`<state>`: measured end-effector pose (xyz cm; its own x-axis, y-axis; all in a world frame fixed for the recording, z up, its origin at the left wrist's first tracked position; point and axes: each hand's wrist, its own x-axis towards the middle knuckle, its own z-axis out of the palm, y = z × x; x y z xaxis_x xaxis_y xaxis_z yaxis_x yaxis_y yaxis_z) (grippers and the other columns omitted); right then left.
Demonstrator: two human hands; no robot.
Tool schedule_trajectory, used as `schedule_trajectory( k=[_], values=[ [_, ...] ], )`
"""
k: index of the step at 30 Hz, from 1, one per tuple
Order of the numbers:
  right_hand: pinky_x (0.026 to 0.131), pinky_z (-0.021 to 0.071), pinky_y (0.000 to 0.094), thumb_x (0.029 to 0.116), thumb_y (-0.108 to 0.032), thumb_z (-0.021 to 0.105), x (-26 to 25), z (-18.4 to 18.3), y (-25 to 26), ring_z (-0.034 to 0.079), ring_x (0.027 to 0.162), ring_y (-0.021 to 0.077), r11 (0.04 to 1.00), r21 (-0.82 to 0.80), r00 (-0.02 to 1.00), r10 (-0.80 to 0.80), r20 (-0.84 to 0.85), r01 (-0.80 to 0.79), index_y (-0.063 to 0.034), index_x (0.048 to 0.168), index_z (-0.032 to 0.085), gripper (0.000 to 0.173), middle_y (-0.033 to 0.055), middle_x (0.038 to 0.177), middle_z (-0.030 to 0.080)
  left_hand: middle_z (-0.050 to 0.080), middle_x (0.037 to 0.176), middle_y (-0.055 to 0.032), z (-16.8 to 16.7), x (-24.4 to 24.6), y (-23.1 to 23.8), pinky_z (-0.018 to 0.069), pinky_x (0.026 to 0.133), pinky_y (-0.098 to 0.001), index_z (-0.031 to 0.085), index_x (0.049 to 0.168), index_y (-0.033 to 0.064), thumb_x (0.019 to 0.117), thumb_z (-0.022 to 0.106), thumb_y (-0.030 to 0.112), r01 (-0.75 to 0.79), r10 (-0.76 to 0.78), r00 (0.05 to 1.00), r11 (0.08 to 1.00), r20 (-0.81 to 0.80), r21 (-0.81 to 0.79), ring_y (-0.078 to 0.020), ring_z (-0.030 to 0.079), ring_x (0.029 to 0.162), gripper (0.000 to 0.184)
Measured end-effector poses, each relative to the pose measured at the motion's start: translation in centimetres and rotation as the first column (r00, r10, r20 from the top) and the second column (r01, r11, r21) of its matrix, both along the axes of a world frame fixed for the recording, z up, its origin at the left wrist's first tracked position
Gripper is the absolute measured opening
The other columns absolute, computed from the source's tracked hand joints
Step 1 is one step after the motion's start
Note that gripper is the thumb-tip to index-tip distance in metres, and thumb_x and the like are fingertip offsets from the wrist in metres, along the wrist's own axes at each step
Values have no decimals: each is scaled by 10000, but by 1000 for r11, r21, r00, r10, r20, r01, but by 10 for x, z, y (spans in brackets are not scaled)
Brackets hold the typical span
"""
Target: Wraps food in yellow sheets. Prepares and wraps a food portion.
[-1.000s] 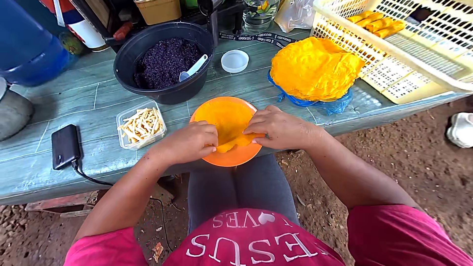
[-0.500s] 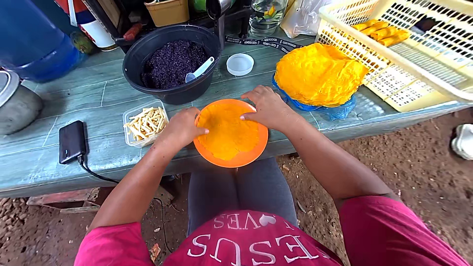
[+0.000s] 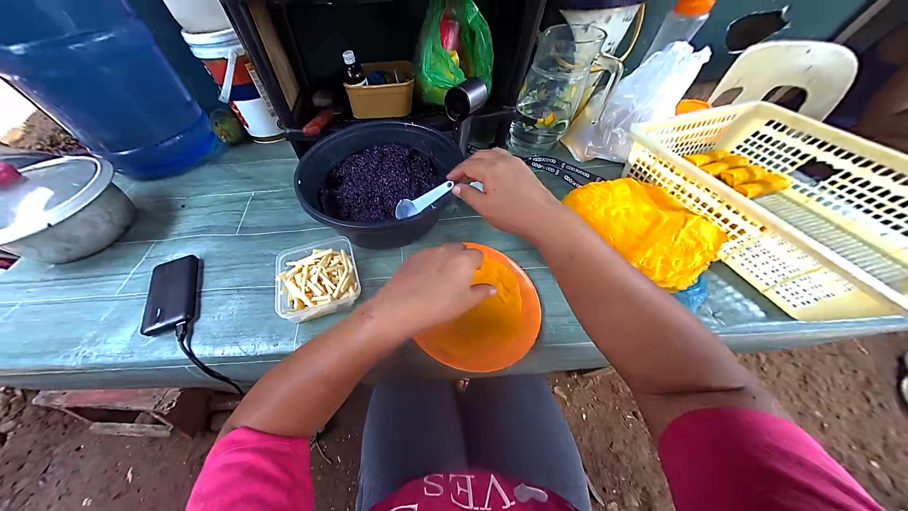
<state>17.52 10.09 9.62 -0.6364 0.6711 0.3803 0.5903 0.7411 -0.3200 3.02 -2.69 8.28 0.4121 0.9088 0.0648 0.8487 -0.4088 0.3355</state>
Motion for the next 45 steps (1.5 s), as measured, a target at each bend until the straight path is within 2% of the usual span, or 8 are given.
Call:
schedule_trajectory(
  k=[5,9,12,15,20,25,40,45],
  values=[
    [946,467,669,1021,-274,627,-47,10,46,598,1204,424,995,-74,903,-30,429,68,-51,1032,764,262,193,1128,707,682,1162,-192,31,-74,26,566,923,-503,707,1173,2,1024,629,333,-420,341,896,857,283,298,-310,686,1047,371],
    [924,472,683,989,-222,683,-63,17,53,644,1110,410,987,-156,864,40,502,45,-51,999,768,191,191,1061,713,632,1243,-234,27,-118,37,517,970,-511,651,1244,-17,989,666,197,-684,538,712,677,451,274,-351,632,1138,333],
    [920,493,634,985,-175,689,-66,18,55,636,1095,394,985,-165,857,129,499,-52,-37,1018,758,158,196,1081,681,677,1018,-155,6,-106,40,570,822,-423,726,1037,0,955,709,169,-572,399,793,747,460,338,-247,672,906,189],
    [906,536,531,1012,-100,612,-61,22,51,634,1055,378,991,-33,899,131,419,-129,19,1070,711,165,211,1095,618,650,924,-116,-8,-102,37,525,694,-258,731,1035,-3,968,694,192,-508,197,828,659,525,554,-141,613,782,209],
    [764,574,542,1061,-97,508,-63,17,37,710,906,401,948,182,893,164,418,-260,16,1103,656,191,210,959,691,579,958,-20,-10,-116,29,491,716,-161,683,1035,8,981,663,129,-505,-167,762,453,626,735,-39,575,854,134],
    [698,564,497,994,17,520,-93,9,36,699,884,387,893,232,841,237,486,-386,51,1016,671,156,213,953,668,566,947,22,-10,-121,32,475,717,-140,677,975,38,986,633,111,-541,-200,743,382,638,750,-13,566,857,86],
    [661,549,488,1001,-11,535,-96,21,30,684,831,329,914,19,712,304,634,-406,4,892,671,174,152,910,651,561,934,0,-10,-119,35,478,708,-141,679,949,13,968,642,86,-520,-180,752,428,634,739,-29,565,847,84],
    [665,538,516,983,-8,572,-108,27,34,673,828,333,923,-112,642,340,687,-369,-13,840,656,166,143,862,644,610,788,-6,-5,-127,26,433,573,-223,705,870,78,886,759,231,-422,238,885,774,400,473,-60,523,653,163]
  ],
)
